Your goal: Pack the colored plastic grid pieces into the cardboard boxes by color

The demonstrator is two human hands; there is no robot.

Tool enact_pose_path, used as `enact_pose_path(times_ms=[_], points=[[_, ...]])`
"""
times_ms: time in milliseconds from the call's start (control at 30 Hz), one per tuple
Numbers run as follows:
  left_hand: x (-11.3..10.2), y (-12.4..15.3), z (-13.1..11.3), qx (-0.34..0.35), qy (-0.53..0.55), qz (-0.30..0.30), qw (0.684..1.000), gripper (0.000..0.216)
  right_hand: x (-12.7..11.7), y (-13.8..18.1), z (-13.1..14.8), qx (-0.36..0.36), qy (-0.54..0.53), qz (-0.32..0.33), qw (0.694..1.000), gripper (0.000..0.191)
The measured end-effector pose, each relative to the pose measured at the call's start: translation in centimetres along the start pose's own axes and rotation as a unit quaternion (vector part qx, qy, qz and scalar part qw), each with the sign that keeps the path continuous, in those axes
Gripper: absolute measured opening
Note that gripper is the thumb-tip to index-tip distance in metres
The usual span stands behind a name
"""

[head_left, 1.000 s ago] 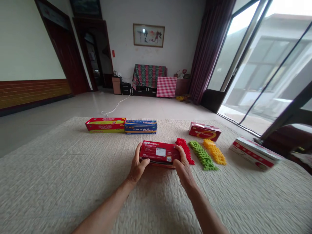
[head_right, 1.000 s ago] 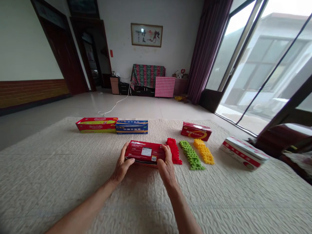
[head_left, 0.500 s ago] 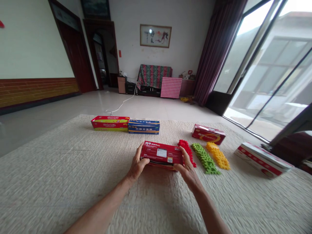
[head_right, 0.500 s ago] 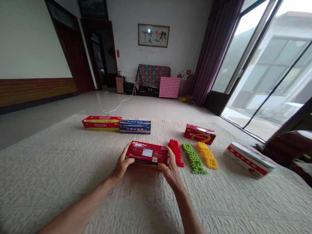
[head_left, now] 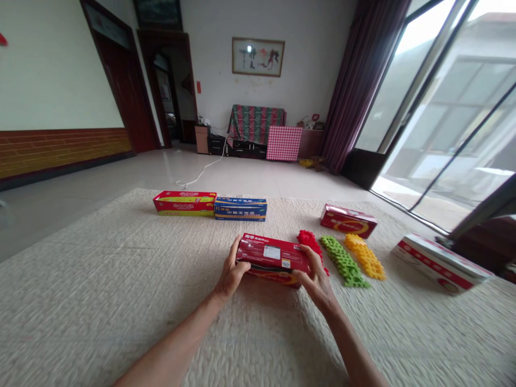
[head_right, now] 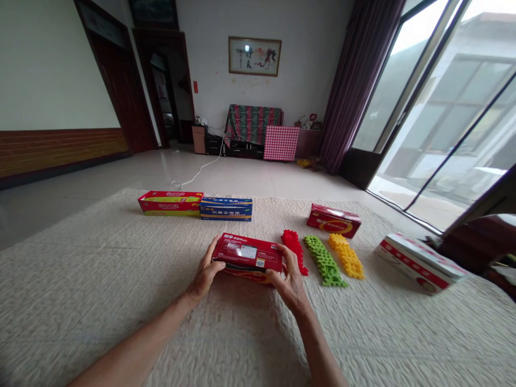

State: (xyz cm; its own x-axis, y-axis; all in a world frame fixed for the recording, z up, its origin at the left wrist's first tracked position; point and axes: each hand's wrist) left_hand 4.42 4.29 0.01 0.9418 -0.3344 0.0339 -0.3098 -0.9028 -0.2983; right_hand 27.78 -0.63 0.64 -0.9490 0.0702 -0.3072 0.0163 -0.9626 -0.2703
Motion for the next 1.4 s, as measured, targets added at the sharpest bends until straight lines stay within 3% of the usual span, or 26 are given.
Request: enact_pose_path(times_ms=[200,367,467,667,867,1200,1400], points=[[0.4,0.2,-0.5,0.001,-0.004,0.011,1.000,0.075,-0.2,0.2,0.7,0.021,-0.031,-0.030,0.999,0.057],[0.9,0.4,-0.1,0.022,-0.011,0.029,0.999,0.075,0.2,-0.4,0.9,0.017,-0.015,-0.152,0.988,0.046],[0.9,0.4,0.3,0.034,-0.018,0.027,0.999,0.073,0.7,-0.7,0.7,-0.008,-0.007,-0.185,0.983,0.042],[0.7,0.5,-0.3,0.075,-0.045,0.053,0.995,0.064,1.0,-0.9,1.2,-0.013,0.006,-0.197,0.980,0.039],[0.5,0.6,-0.2,0.096,-0.090,0.034,0.991,0.058,1.2,-1.2,1.2,-0.001,-0.006,-0.214,0.977,0.041],[0.7,0.7,0.3,0.134,-0.152,0.013,0.979,0.053,-0.6,-2.2,0.0,0.039,-0.149,-0.204,0.967,0.037],[0.9,0.9,0.1,0.151,-0.195,0.025,0.969,0.052,-0.8,-3.3,-0.8,0.011,-0.217,-0.263,0.940,0.031]])
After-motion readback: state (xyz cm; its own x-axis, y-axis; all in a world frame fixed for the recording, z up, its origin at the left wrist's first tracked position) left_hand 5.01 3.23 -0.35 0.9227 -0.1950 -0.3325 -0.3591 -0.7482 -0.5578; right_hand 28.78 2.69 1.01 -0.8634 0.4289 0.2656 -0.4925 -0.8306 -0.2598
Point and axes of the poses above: each hand's wrist, its own y-axis away from the middle knuckle, its own x-axis out of the palm, z = x × y, and after that the axes turned 11 degrees about z, right-handed
